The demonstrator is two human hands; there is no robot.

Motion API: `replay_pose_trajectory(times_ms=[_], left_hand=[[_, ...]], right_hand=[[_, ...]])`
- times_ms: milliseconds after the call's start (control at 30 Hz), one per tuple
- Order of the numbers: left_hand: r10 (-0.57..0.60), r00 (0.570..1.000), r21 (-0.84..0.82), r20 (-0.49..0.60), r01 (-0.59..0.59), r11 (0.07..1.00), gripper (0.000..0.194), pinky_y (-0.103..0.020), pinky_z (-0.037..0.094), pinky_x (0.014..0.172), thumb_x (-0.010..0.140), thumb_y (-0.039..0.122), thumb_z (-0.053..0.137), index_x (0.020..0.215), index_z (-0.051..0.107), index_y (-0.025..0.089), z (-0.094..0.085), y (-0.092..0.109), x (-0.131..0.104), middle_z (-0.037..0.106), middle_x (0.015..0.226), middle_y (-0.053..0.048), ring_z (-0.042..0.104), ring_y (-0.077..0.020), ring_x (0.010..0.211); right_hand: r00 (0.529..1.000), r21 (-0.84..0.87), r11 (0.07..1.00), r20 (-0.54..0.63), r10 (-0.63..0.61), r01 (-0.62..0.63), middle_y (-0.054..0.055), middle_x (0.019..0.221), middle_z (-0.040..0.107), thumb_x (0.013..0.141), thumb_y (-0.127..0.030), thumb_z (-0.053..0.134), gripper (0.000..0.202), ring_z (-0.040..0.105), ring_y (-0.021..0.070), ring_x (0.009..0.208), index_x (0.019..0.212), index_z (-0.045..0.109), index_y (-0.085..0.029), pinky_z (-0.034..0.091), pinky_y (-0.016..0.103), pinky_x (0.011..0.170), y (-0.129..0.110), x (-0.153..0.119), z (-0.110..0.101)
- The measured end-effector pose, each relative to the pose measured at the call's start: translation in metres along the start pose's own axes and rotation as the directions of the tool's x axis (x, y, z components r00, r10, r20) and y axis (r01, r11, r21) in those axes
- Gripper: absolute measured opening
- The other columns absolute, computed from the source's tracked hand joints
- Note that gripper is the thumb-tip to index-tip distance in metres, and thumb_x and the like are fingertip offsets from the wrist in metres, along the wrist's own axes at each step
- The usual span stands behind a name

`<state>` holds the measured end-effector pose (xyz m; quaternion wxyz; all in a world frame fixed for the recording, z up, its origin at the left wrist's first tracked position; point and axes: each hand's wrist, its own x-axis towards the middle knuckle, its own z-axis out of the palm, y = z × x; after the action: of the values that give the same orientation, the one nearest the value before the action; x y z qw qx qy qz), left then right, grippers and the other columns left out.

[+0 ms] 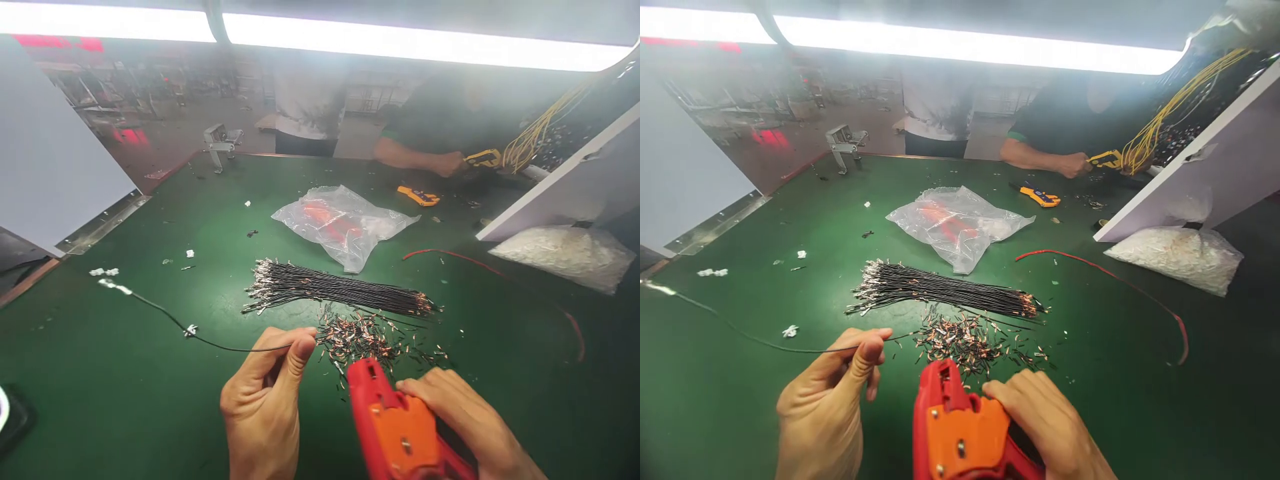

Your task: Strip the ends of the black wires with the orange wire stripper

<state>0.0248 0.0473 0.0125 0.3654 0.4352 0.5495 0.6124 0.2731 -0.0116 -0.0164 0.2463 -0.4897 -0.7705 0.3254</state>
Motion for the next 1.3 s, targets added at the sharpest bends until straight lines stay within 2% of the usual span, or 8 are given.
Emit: replay_pose_trajectory(times_ms=[100, 233, 300, 500, 700, 833, 1100, 1300], left_hand=[[0.078, 0.992, 0.056, 0.099, -0.084, 0.995, 0.006, -0.014, 0.045, 0.053, 0.083, 0.034, 0.078, 0.087, 0.082, 0.034, 0.000, -0.001, -0.002, 0.064, 0.067, 0.006, 0.054, -0.0059, 0.058], [0.101, 0.964, 0.142, 0.245, -0.139, 0.980, 0.008, -0.020, 0.049, 0.059, 0.086, 0.028, 0.074, 0.087, 0.081, 0.032, 0.005, -0.016, -0.011, 0.067, 0.065, 0.007, 0.059, -0.0092, 0.061], [0.145, 0.942, 0.195, 0.302, -0.210, 0.958, 0.009, -0.022, 0.050, 0.065, 0.087, 0.026, 0.073, 0.084, 0.080, 0.032, 0.008, -0.025, -0.015, 0.073, 0.069, 0.007, 0.063, -0.0104, 0.065], [0.234, 0.897, 0.253, 0.375, -0.342, 0.905, 0.010, -0.026, 0.048, 0.067, 0.089, 0.025, 0.072, 0.094, 0.079, 0.031, 0.013, -0.032, -0.020, 0.071, 0.067, 0.008, 0.062, -0.0103, 0.062], [0.219, 0.878, 0.248, 0.426, -0.346, 0.905, 0.010, -0.028, 0.046, 0.068, 0.091, 0.027, 0.070, 0.095, 0.079, 0.030, 0.015, -0.036, -0.021, 0.067, 0.065, 0.008, 0.060, -0.0110, 0.062], [0.260, 0.840, 0.227, 0.477, -0.403, 0.886, 0.012, -0.027, 0.044, 0.064, 0.090, 0.024, 0.071, 0.098, 0.077, 0.032, 0.016, -0.037, -0.023, 0.069, 0.067, 0.009, 0.060, -0.0112, 0.062], [0.395, 0.750, 0.149, 0.530, -0.541, 0.828, 0.017, -0.029, 0.044, 0.066, 0.090, 0.021, 0.072, 0.104, 0.074, 0.030, 0.017, -0.034, -0.025, 0.074, 0.076, 0.005, 0.063, -0.0131, 0.068], [0.446, 0.763, 0.102, 0.468, -0.548, 0.830, 0.015, -0.034, 0.040, 0.070, 0.096, 0.022, 0.063, 0.106, 0.071, 0.028, 0.025, -0.040, -0.039, 0.075, 0.079, 0.002, 0.057, -0.0153, 0.068]], right_hand=[[0.986, -0.378, 0.911, 0.051, -0.157, 0.165, 0.006, 0.091, 0.064, 0.081, -0.031, 0.077, 0.049, 0.058, 0.0257, 0.077, 0.121, 0.051, -0.021, 0.045, 0.039, 0.068, 0.000, 0.008, 0.011], [0.963, -0.565, 0.788, 0.054, -0.263, 0.247, 0.006, 0.094, 0.070, 0.103, -0.025, 0.045, 0.015, 0.062, 0.0208, 0.074, 0.110, 0.057, -0.021, 0.045, 0.032, 0.067, 0.001, 0.014, 0.037], [0.936, -0.641, 0.730, -0.054, -0.349, 0.235, 0.005, 0.090, 0.072, 0.107, -0.014, 0.023, 0.038, 0.063, 0.0184, 0.072, 0.106, 0.060, -0.021, 0.044, 0.030, 0.068, 0.001, 0.016, 0.045], [0.905, -0.655, 0.705, -0.075, -0.418, 0.272, 0.003, 0.078, 0.074, 0.105, -0.058, 0.024, 0.057, 0.067, 0.0178, 0.061, 0.106, 0.062, -0.016, 0.047, 0.030, 0.057, -0.005, 0.027, 0.038], [0.954, -0.289, 0.956, -0.272, -0.125, 0.043, 0.002, 0.097, 0.071, 0.099, -0.062, 0.043, 0.047, 0.068, 0.0194, 0.083, 0.125, 0.054, -0.024, 0.054, 0.030, 0.074, -0.011, 0.018, 0.030], [0.879, 0.136, 0.974, -0.423, 0.220, -0.179, -0.005, 0.101, 0.068, 0.101, -0.037, 0.049, 0.025, 0.066, 0.0141, 0.092, 0.125, 0.053, -0.038, 0.050, 0.023, 0.083, -0.020, 0.016, 0.033], [0.884, 0.171, 0.973, -0.415, 0.214, -0.156, -0.006, 0.075, 0.065, 0.097, -0.026, 0.054, 0.017, 0.060, 0.0145, 0.070, 0.084, 0.064, -0.028, 0.044, 0.029, 0.070, -0.022, 0.026, 0.042], [0.929, 0.146, 0.982, -0.333, 0.160, -0.117, -0.003, 0.075, 0.065, 0.097, -0.023, 0.049, 0.018, 0.060, 0.0169, 0.071, 0.085, 0.062, -0.026, 0.044, 0.032, 0.073, -0.022, 0.026, 0.039]])
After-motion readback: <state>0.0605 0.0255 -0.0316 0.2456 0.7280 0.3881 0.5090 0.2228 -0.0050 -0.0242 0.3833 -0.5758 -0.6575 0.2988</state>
